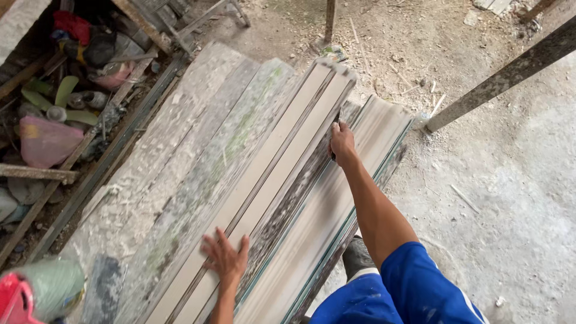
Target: The person stands at a workbench and uses a small handheld scraper to remove dried plaster residue from the grooves of long mold boards, working along each board section by section and steadying the boards with the other hand. They reposition the boards and continue scraping different sections across the workbench.
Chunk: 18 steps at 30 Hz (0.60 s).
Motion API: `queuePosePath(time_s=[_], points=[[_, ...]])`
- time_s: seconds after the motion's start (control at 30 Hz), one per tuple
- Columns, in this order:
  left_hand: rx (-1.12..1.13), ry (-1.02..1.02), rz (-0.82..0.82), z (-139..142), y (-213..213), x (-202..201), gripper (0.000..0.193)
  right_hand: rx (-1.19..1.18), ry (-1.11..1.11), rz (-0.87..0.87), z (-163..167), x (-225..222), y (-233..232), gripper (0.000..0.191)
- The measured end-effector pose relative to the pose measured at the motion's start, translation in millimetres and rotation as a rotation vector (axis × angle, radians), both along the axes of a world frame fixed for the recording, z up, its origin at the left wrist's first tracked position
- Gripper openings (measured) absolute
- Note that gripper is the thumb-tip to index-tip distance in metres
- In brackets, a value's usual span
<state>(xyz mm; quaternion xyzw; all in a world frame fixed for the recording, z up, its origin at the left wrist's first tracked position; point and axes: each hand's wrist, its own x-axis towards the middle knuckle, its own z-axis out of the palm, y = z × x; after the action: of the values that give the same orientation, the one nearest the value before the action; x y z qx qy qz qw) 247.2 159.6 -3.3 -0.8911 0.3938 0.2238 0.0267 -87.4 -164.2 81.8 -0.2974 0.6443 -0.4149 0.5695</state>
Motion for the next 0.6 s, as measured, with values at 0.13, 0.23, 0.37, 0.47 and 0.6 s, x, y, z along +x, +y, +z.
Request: queuePosePath(time_s=[0.13, 0.23, 0.37, 0.47, 0.6], points=[[-0.089, 0.149, 0.024, 12, -63, -58, 0.113, 0.094, 0.022, -0.016, -1, 11, 12, 0.044], [0.044, 0.158, 0.071, 21, -85, -76, 0.115, 0.203, 0.111, 0.072, -3, 27, 50, 0.047], [0.157, 0.206, 0.089, 23, -85, -72, 0.121, 0.241, 0.245, 0.2, -12, -9, 24, 0.053], [0.151, 0.214, 0.104, 18, -83, -69, 0.123, 0.167, 0.17, 0.182, -21, -61, -46, 0.052], [0.183, 0.24, 0.119, 15, -85, -68, 0.126, 0.117, 0.155, 0.212, -22, -84, -76, 0.053]])
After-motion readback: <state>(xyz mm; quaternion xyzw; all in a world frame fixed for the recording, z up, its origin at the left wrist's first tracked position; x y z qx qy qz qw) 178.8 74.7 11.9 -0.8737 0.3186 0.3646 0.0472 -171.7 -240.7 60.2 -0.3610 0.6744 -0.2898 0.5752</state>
